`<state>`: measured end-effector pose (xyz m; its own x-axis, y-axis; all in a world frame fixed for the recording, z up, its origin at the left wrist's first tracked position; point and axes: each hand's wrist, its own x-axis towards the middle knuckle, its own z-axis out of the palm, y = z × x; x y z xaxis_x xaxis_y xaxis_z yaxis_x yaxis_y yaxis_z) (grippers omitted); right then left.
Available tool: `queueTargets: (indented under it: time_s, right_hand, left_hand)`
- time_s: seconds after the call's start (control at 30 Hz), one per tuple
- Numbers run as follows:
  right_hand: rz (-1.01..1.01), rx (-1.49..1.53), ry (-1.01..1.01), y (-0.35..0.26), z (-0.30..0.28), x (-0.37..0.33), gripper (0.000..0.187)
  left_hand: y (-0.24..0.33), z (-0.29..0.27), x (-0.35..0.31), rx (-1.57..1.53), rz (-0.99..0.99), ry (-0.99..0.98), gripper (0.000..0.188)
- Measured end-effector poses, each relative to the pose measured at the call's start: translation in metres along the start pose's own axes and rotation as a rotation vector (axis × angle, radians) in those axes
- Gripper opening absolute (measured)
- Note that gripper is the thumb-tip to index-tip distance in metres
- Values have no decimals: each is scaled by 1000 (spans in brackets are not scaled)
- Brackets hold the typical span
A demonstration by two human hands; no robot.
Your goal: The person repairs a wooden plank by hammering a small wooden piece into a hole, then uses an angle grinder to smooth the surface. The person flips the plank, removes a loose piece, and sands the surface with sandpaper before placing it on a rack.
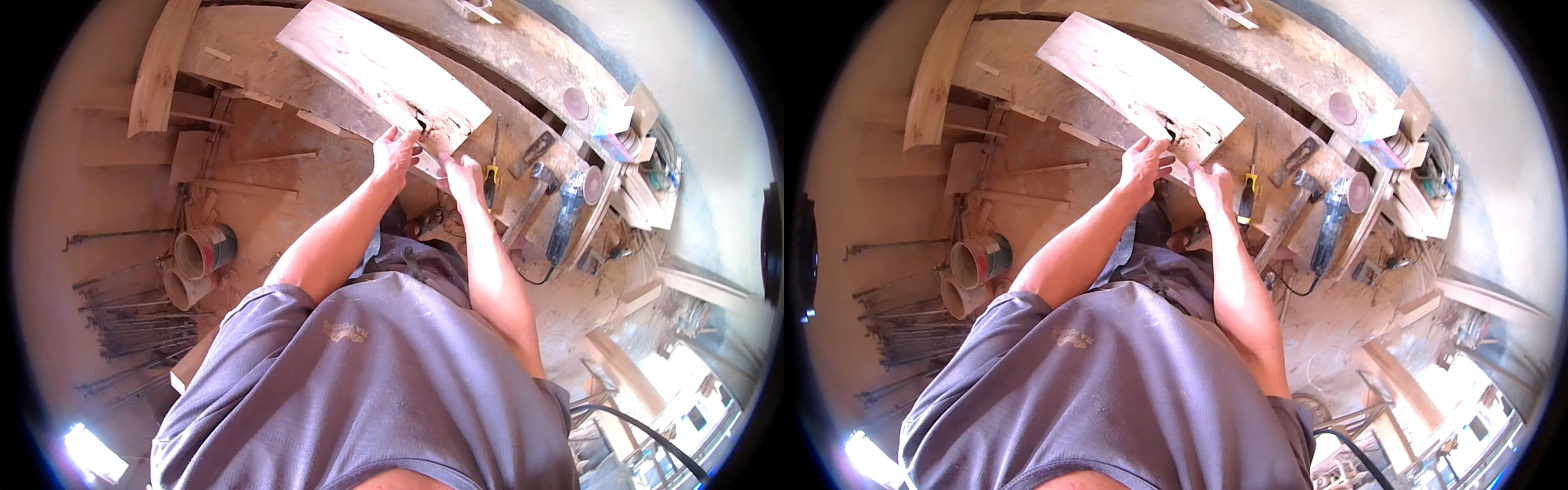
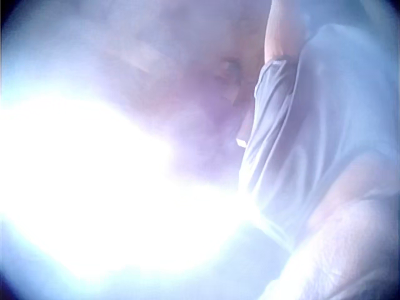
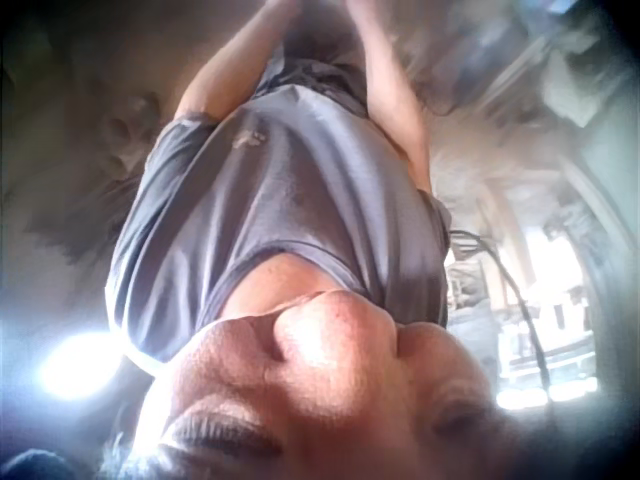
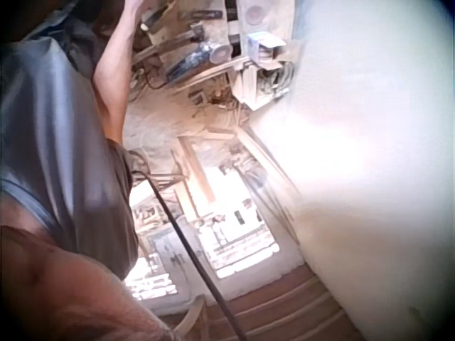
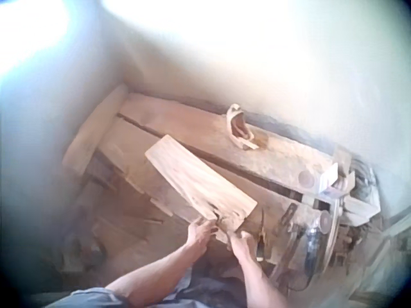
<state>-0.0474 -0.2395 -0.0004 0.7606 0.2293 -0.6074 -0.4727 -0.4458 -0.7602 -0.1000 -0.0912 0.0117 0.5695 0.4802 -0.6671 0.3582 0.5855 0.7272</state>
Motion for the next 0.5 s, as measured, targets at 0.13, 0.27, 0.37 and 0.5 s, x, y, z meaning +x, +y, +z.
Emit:
queueTargets:
  time_s: [0.13,0.27,0.37,0.5]
  right_hand:
    - [-27,-5,0,-4,-1,-2,37]
    - [-21,-19,-26,-5,5,-1,33]
    - [-5,-16,-16,-2,-2,2,33]
    - [-140,-253,41,25,-2,28,34]
  left_hand:
    - [-8,10,4,74,49,97,68]
    - [-33,10,16,76,174,271,70]
    - [-21,23,3,127,102,256,69]
    - [-21,16,-4,228,204,61,67]
